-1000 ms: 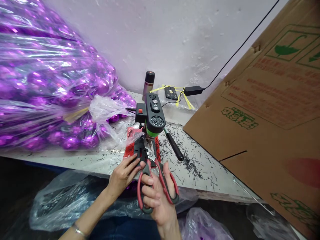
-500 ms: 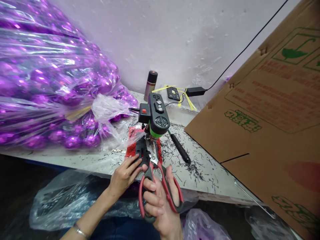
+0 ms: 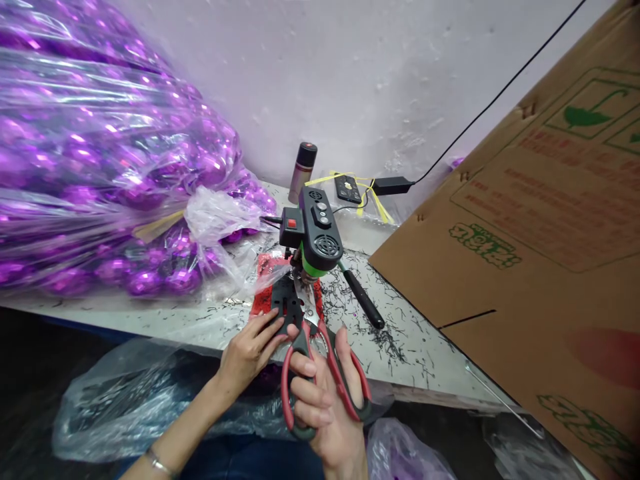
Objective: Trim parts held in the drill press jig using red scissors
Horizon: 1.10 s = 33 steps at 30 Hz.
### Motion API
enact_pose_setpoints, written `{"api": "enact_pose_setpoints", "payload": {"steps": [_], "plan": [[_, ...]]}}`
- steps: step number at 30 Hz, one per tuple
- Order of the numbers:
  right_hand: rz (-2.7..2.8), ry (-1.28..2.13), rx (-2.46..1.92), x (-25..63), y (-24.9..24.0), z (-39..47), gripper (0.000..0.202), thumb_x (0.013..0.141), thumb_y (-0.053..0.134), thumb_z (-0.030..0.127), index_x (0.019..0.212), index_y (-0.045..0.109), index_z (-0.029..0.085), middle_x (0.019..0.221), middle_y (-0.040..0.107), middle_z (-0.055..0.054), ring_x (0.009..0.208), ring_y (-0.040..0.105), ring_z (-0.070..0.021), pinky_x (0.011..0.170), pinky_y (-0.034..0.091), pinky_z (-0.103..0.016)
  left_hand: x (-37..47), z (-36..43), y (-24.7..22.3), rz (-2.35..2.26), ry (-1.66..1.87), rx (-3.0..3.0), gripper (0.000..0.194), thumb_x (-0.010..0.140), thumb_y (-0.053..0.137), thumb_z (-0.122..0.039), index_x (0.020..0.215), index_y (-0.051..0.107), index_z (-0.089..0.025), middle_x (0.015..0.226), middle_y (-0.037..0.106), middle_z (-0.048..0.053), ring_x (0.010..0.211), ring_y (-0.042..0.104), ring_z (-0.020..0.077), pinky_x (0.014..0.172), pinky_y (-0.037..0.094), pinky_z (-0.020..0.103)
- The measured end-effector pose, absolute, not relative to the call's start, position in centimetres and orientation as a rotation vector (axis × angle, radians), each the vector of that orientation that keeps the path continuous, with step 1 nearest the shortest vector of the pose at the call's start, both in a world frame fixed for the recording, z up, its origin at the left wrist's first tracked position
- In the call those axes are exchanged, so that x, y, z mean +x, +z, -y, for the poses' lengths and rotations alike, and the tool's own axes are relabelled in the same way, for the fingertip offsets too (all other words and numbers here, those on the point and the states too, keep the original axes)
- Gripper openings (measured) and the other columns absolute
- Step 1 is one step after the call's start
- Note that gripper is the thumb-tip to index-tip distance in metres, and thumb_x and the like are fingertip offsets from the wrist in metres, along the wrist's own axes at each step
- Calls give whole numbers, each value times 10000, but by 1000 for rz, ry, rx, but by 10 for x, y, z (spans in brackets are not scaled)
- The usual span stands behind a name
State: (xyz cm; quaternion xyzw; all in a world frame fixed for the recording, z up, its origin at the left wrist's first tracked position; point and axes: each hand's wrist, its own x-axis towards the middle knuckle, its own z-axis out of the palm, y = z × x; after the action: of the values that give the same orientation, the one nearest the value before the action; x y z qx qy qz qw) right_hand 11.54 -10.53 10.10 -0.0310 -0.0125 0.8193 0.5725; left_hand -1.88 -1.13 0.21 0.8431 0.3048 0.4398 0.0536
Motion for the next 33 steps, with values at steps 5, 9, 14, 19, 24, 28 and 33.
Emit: {"api": "enact_pose_setpoints", "payload": {"steps": [5, 9, 14, 19, 24, 28, 33], "plan": [[40, 1900, -113, 115, 102, 101, 630, 928, 400, 653, 1191, 542, 99, 748, 496, 30, 439, 275, -5, 372, 245, -104, -20, 11, 1, -932, 1322, 2529, 275, 980, 462, -261, 1183, 636, -195, 1200, 677, 105, 1048, 679, 201, 913, 578, 336], [45, 1882, -159, 111, 102, 104, 613, 924, 420, 645, 1192, 535, 106, 730, 468, 47, 436, 226, -8, 366, 195, -109, -20, 11, 0, -927, 1309, 2525, 292, 979, 453, -253, 1204, 631, -198, 1217, 669, 102, 1056, 675, 205, 924, 574, 345], [81, 1886, -179, 107, 106, 105, 606, 912, 432, 655, 1181, 540, 122, 735, 456, 52, 432, 196, -19, 354, 154, -133, -23, 12, 5, -912, 1267, 2511, 292, 972, 469, -244, 1212, 632, -209, 1221, 667, 96, 1059, 673, 204, 926, 575, 342], [55, 1875, -227, 107, 108, 103, 632, 900, 420, 687, 1182, 540, 134, 735, 439, 54, 446, 184, -21, 368, 126, -129, -23, 12, 5, -912, 1251, 2481, 308, 971, 465, -254, 1232, 626, -229, 1245, 658, 80, 1061, 671, 204, 925, 580, 342], [65, 1884, -190, 109, 101, 111, 662, 917, 395, 669, 1239, 513, 103, 750, 447, 50, 440, 203, -18, 363, 157, -132, -19, 11, 1, -948, 1315, 2513, 273, 960, 511, -268, 1187, 648, -204, 1206, 678, 89, 1050, 679, 203, 919, 579, 332], [43, 1862, -199, 107, 100, 107, 677, 900, 413, 691, 1199, 542, 97, 750, 447, 48, 447, 201, -17, 379, 165, -134, -19, 11, 3, -947, 1334, 2544, 265, 979, 469, -260, 1159, 646, -177, 1180, 686, 107, 1028, 686, 197, 901, 585, 326], [54, 1850, -214, 104, 105, 96, 687, 896, 361, 723, 1182, 549, 127, 732, 434, 57, 446, 184, -29, 383, 176, -149, -22, 12, 6, -917, 1278, 2545, 292, 982, 436, -231, 1203, 623, -192, 1209, 670, 109, 1046, 677, 206, 906, 586, 340]]}}
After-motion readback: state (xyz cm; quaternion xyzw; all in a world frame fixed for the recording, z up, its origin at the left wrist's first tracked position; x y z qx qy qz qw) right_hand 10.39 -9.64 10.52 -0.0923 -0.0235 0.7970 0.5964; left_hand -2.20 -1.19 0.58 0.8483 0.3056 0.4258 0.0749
